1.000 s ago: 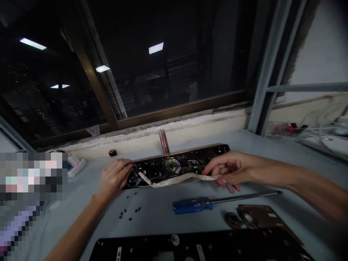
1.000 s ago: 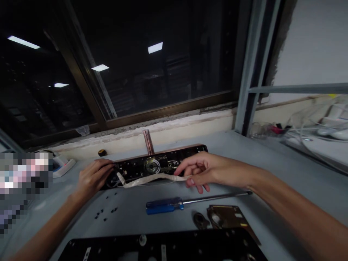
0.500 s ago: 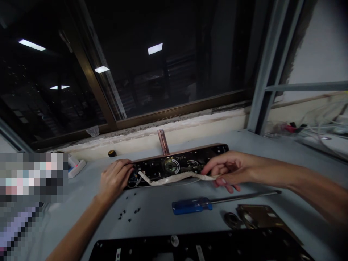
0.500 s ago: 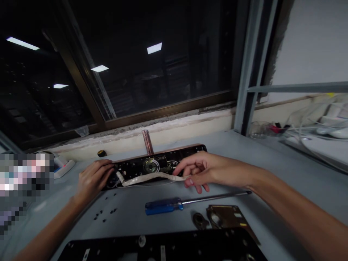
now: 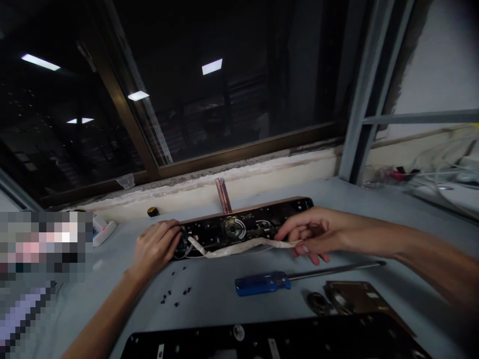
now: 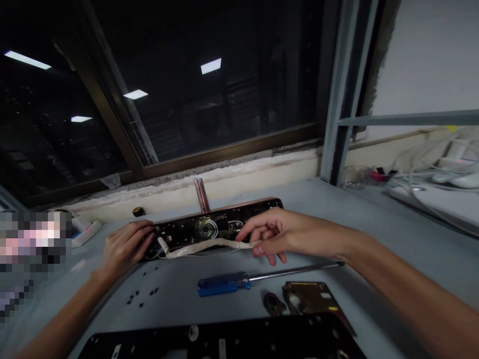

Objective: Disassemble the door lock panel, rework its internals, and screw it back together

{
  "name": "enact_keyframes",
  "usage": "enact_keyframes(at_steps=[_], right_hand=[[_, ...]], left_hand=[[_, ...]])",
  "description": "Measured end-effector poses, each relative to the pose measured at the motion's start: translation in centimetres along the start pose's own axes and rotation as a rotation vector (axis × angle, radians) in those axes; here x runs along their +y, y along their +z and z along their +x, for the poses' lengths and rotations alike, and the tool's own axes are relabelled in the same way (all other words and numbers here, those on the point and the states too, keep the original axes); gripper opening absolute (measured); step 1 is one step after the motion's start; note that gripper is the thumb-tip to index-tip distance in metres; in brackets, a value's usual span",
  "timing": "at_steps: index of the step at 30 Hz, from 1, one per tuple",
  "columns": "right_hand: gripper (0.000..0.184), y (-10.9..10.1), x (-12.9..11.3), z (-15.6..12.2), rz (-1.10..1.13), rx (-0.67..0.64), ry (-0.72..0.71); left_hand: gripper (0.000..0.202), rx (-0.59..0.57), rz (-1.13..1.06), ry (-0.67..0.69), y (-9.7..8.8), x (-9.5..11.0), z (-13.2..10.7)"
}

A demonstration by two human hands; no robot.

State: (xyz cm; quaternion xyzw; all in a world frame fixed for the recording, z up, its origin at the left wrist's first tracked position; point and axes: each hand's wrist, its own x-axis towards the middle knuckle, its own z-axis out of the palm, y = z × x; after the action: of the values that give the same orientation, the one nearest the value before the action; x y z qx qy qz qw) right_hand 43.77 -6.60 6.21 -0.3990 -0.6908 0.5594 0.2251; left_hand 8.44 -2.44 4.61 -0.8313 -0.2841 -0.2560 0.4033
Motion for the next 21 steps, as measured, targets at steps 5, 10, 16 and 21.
enact_keyframes(at_steps=[5, 10, 16, 21], right_hand=[[0.028, -0.16, 0.09, 0.25, -0.003, -0.008, -0.009], [0.028, -0.04, 0.07, 0.18, -0.027, -0.015, -0.013], [0.028, 0.17, -0.31, -0.14, -0.032, -0.003, -0.009], [0.032, 0.25, -0.60, 0.07, -0.125, -0.007, 0.026]], left_hand=[[0.012, -0.012, 0.003, 0.046, -0.43, -0.11, 0.38], [0.011, -0.020, 0.033, 0.014, -0.34, 0.11, 0.45], [0.012, -0.080, 0.033, -0.031, -0.16, 0.16, 0.32], [0.014, -0.109, -0.101, -0.152, 0.44, -0.38, -0.14]])
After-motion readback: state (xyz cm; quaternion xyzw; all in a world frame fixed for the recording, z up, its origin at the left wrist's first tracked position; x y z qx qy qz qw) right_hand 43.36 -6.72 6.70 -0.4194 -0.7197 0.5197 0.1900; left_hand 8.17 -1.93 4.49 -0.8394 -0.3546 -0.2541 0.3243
